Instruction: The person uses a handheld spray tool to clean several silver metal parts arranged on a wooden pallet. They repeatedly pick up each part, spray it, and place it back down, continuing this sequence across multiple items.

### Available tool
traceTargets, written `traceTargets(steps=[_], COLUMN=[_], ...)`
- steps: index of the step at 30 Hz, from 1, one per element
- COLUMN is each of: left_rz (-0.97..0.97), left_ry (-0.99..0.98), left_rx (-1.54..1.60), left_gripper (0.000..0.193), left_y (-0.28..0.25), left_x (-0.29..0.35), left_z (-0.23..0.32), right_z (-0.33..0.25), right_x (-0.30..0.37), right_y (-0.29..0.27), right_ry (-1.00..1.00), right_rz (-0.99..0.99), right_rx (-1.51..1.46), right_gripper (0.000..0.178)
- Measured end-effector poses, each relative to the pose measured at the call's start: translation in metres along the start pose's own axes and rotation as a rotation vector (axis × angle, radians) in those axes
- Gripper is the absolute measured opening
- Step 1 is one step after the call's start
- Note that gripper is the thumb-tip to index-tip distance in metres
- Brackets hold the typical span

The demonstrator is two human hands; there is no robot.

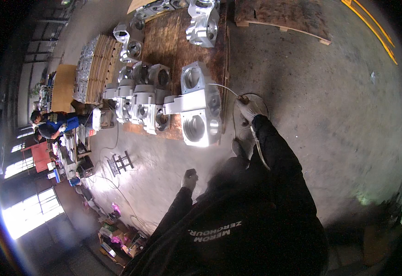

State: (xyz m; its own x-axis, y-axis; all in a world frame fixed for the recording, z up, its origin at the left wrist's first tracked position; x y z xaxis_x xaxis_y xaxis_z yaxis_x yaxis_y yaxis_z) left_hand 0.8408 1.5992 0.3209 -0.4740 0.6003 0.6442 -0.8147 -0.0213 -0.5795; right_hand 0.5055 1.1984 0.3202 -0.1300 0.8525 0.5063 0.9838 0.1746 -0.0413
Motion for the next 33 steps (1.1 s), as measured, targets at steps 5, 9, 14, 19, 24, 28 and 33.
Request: traceTargets(steps=[5,9,14,19,24,28,33], left_rz=[0.021,-0.008,0.019,0.047,0.041,0.069,0.064], left_ry=[0.02,0.022,0.056,0.058,-0.046,-0.024,0.012], left_rx=[0.038,0.058,-0.051,-0.156,-0.109,-0.257,-0.072], left_gripper=[0.029,0.029,0.029,0.031,0.03,0.029,0.025], left_y=[-0.011,-0.005,-0.007,-0.01,-0.007,-0.006,-0.015], left_x=[0.004,0.002,-0.002,0.016,-0.002,0.0,-0.011], left_z=[0.02,0.016,-0.004,-0.019,-0.059,-0.066,-0.084], right_z=[-0.021,-0.021,-0.012,-0.008,0.022,-0.008,0.007], right_x=[0.057,0.091,0.08,0.07,0.033,0.056,0.098], right_y=[-0.02,-0.011,-0.003,0.022,0.004,0.022,-0.011], right_ry=[-0.017,0.112,0.015,0.141,0.082,0.037,0.261], right_rz=[0.015,-0.013,-0.071,-0.037,-0.071,-0.057,0.007], right_rx=[0.016,-0.075,0.014,0.164,0.065,0.009,-0.12], right_gripper=[0.054,0.043,0.043,0.048,0.049,0.042,0.036])
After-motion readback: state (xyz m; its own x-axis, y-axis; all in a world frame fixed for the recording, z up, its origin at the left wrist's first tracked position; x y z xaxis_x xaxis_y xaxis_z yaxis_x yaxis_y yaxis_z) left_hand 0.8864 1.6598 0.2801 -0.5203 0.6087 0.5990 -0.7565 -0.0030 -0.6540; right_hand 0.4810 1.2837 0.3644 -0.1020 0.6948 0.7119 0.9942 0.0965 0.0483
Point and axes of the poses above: each hand's wrist, its own x-axis away from the middle knuckle, its own y-axis out of the palm, z = x × y, the point moved 6 cm from there along -x, towards the middle knuckle, and after that the axes turned 14 degrees about -x, right-handed, at the moved point
